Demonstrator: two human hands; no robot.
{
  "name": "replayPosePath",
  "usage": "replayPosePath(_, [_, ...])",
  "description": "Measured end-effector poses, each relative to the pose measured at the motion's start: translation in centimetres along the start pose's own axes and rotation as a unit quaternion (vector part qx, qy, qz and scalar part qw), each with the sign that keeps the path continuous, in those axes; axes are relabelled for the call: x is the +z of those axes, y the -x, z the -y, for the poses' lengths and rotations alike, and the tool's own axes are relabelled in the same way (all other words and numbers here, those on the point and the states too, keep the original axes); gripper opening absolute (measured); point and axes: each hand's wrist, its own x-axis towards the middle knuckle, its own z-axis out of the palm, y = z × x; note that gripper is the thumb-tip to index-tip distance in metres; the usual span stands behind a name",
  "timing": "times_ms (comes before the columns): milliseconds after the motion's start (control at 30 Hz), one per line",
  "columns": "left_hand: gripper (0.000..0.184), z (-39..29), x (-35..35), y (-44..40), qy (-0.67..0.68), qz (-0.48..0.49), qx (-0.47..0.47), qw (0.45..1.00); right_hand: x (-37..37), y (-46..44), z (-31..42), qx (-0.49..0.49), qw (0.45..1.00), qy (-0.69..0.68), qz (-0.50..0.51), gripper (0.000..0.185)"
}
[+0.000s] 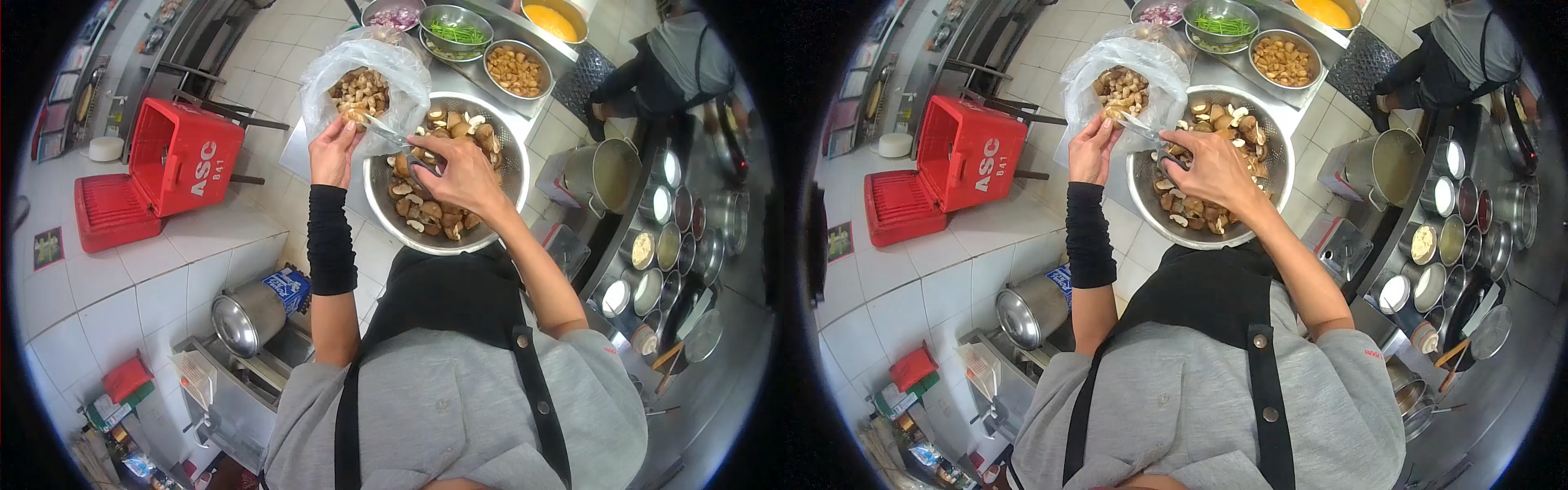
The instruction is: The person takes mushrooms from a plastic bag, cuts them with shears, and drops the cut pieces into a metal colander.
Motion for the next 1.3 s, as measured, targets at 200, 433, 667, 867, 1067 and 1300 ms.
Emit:
replayPosePath(200, [0.045,-0.5,-0.2,0.4,-0.027,0.016,0.009,0.999,1.1,-0.7,-1.2,-0.053,0.998,-0.003,-0.014,0.041])
replayPosePath(433, [0.042,-0.3,-1.5,-0.5,-0.075,-0.006,-0.035,0.997,1.4,-2.4,-2.1,0.007,0.998,-0.011,0.069,0.039])
replayPosePath(667, [0.044,0.3,-1.3,-1.3,-0.068,-0.095,-0.029,0.993,3.1,-2.3,-3.2,0.096,0.986,-0.128,0.035,0.041])
replayPosePath(867, [0.04,0.8,-1.2,-0.9,-0.123,-0.067,0.032,0.99,3.5,-1.6,-3.5,0.067,0.989,-0.13,0.023,0.044])
replayPosePath(1067, [0.041,-0.6,-0.1,0.0,-0.167,-0.053,0.051,0.983,2.3,-1.6,-2.5,0.081,0.985,-0.147,0.035,0.04])
replayPosePath(1300, [0.033,0.0,-1.6,-0.7,-0.105,-0.102,0.021,0.989,3.7,-0.8,-4.0,0.111,0.946,-0.306,-0.004,0.038])
